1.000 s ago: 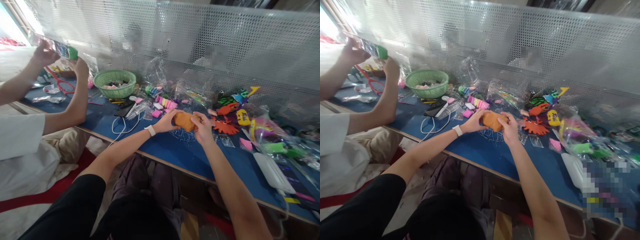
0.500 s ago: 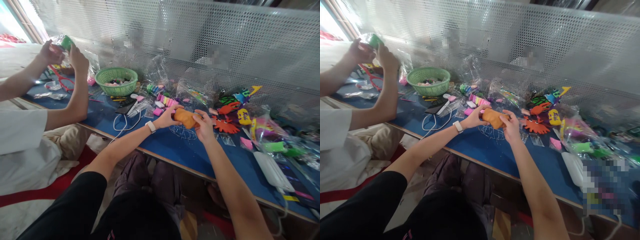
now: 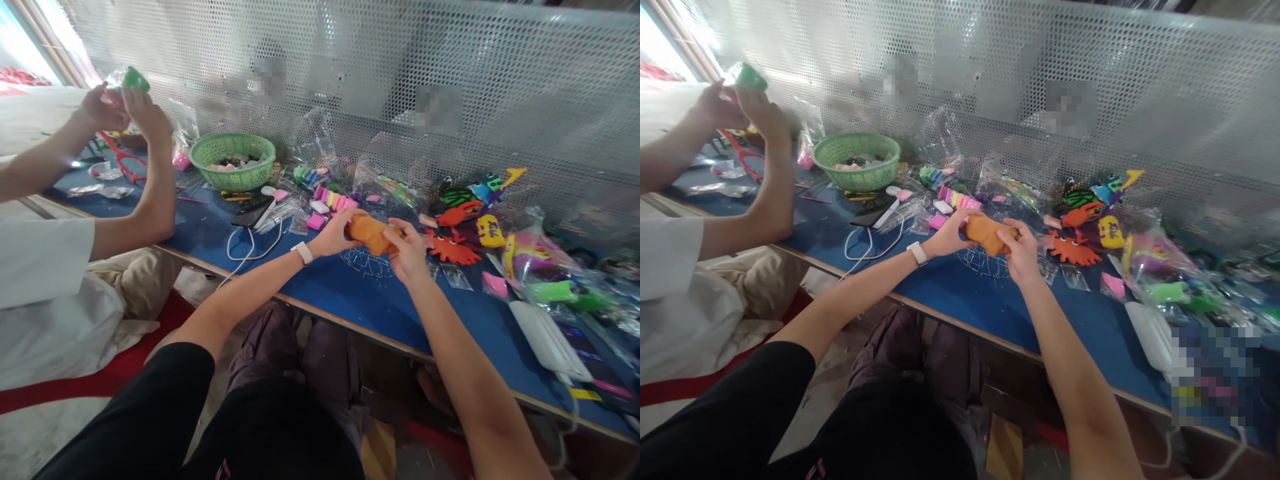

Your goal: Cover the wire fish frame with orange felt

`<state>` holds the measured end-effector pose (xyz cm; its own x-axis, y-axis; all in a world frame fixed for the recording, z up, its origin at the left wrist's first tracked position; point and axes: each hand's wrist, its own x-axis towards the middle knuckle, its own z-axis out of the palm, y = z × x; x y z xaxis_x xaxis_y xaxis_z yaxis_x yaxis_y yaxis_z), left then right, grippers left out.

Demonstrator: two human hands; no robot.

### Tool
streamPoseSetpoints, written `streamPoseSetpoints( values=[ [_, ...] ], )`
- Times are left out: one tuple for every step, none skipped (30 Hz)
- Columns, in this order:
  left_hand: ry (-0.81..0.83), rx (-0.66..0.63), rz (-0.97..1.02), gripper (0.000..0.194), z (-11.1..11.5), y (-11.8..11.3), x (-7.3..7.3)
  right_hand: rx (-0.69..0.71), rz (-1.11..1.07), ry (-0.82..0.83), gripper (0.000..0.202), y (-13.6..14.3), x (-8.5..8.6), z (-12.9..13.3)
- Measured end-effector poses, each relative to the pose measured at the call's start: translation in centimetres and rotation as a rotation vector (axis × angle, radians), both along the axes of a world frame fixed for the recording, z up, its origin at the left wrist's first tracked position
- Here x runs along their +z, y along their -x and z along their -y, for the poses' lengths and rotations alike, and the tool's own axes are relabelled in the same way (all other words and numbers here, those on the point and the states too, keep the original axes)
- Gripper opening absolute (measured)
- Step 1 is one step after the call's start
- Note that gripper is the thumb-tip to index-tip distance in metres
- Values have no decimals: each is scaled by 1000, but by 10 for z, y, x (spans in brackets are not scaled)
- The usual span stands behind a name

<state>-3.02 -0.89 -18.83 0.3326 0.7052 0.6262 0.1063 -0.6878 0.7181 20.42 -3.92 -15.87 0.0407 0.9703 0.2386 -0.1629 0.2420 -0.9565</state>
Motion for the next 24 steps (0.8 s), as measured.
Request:
streamPoseSetpoints(
  values=[
    [-35, 33, -41, 78, 1, 1, 1, 2, -5, 2, 62, 0, 0, 0],
    [-68, 58, -72, 76, 2, 1, 2, 5, -6, 4, 63, 1, 0, 0],
    [-94, 72, -92, 75, 3, 1, 3, 9, -3, 7, 63, 1, 0, 0],
    [-111, 78, -100, 75, 3, 1, 3, 13, 3, 8, 64, 1, 0, 0],
    [-120, 83, -102, 76, 3, 1, 4, 18, 11, 8, 64, 1, 0, 0],
    [-125, 91, -104, 77, 3, 0, 3, 21, 18, 5, 64, 1, 0, 1],
    [-127, 106, -105, 77, 3, 0, 3, 24, 24, 2, 64, 1, 1, 1],
    [-129, 120, -107, 78, 3, 0, 3, 24, 27, -4, 64, 1, 1, 1],
    [-134, 128, -107, 78, 3, 1, 4, 24, 27, -8, 64, 1, 1, 2],
    [-140, 128, -100, 78, 4, 1, 4, 23, 23, -11, 64, 1, 1, 2],
    [-145, 111, -88, 77, 5, 2, 5, 23, 14, -11, 64, 1, 2, 2],
    [-141, 79, -66, 76, 6, 2, 6, 26, 6, -11, 63, 1, 2, 3],
    [-124, 39, -35, 75, 7, 2, 8, 31, 0, -8, 62, 1, 2, 3],
    [-90, -7, 1, 75, 8, 3, 9, 37, -3, -4, 61, 1, 2, 3],
    [-34, -57, 41, 75, 9, 3, 11, 44, -4, 2, 60, 0, 2, 2],
    [39, -108, 84, 77, 10, 3, 13, 48, -3, 10, 60, -1, 2, 2],
    [123, -157, 126, 80, 11, 3, 15, 52, 0, 20, 59, -2, 2, 1],
    [203, -196, 167, 83, 12, 3, 16, 53, 4, 30, 58, -3, 3, 0],
    [270, -218, 202, 81, 12, 3, 18, 55, 9, 42, 58, -4, 3, 0],
    [320, -217, 234, 76, 12, 3, 19, 59, 15, 54, 57, -6, 3, -1],
    [355, -192, 260, 68, 12, 4, 20, 66, 22, 66, 56, -6, 4, -1],
    [378, -153, 276, 60, 11, 6, 21, 77, 29, 77, 54, -7, 4, -1],
    [397, -109, 285, 52, 11, 7, 22, 92, 32, 87, 54, -7, 5, 0],
    [418, -73, 288, 46, 10, 9, 23, 107, 32, 95, 53, -7, 5, 1]
  ],
)
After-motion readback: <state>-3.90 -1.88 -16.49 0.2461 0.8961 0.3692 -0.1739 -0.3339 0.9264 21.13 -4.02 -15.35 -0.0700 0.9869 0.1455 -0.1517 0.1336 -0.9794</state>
